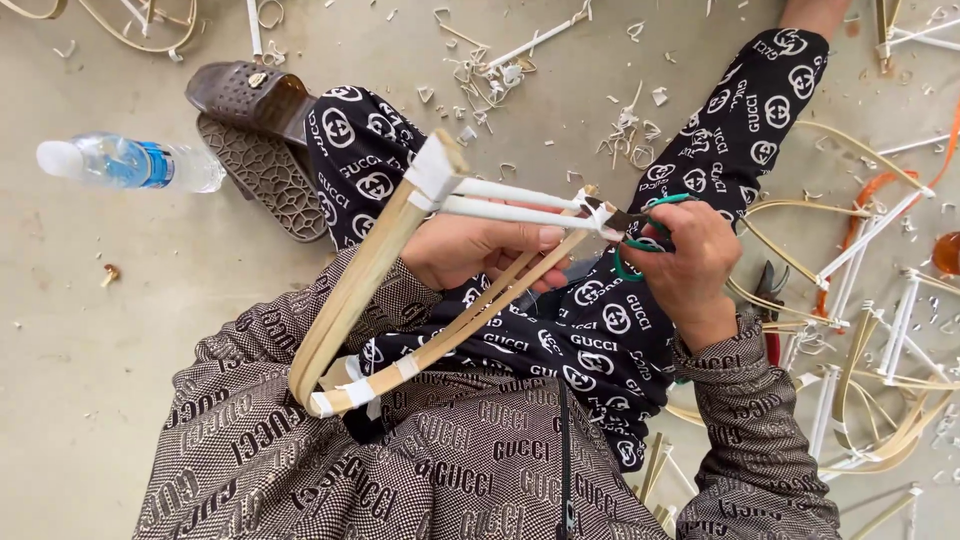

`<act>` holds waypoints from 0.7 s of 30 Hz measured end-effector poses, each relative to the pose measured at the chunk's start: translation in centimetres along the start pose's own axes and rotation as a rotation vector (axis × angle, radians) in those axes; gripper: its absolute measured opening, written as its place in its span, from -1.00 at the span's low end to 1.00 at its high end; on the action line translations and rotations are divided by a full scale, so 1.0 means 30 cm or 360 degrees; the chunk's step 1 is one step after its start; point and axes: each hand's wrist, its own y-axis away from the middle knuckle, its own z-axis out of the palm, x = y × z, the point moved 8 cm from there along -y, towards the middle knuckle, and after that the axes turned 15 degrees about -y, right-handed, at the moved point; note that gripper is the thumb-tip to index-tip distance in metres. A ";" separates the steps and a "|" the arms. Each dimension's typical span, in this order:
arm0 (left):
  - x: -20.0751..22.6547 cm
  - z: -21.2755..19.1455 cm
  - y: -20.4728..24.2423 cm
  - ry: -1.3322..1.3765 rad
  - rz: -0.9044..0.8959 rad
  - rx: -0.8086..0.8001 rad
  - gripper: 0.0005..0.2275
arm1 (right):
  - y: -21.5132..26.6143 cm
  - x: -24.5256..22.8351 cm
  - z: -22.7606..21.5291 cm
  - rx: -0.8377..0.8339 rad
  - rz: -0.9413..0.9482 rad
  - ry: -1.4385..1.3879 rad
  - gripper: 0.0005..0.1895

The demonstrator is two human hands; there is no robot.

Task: Assembling curved wooden frame structures using adhesive and tape.

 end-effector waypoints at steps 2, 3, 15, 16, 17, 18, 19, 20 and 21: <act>-0.060 -0.055 -0.030 0.0016 -0.0118 0.0113 -0.57 | 0.009 0.033 0.018 -0.0066 0.0098 -0.0120 -0.54; -0.068 -0.081 -0.041 0.0019 -0.0124 0.0113 -0.57 | 0.024 0.052 0.035 -0.0067 0.0103 -0.0123 -0.54; 0.098 -0.488 0.070 0.0071 0.0669 0.1186 -0.63 | 0.204 0.369 0.461 -0.0473 0.0992 -0.0215 -0.35; 0.103 -0.486 0.076 0.0086 0.0692 0.1176 -0.62 | 0.234 0.390 0.491 -0.0512 0.0905 -0.0171 -0.36; 0.108 -0.484 0.081 0.0102 0.0716 0.1166 -0.62 | 0.265 0.411 0.522 -0.0549 0.0816 -0.0128 -0.37; 0.112 -0.486 0.082 0.0106 0.0715 0.1161 -0.62 | 0.256 0.402 0.503 -0.0551 0.0820 -0.0123 -0.37; 0.120 -0.486 0.083 0.0116 0.0747 0.1138 -0.62 | 0.243 0.386 0.488 -0.0534 0.0793 -0.0257 -0.40; 0.126 -0.483 0.082 0.0130 0.0778 0.1113 -0.62 | 0.234 0.368 0.467 -0.0518 0.0768 -0.0389 -0.44; 0.133 -0.475 0.096 0.0138 0.0776 0.1106 -0.62 | 0.195 0.324 0.416 -0.0521 0.0774 -0.0382 -0.44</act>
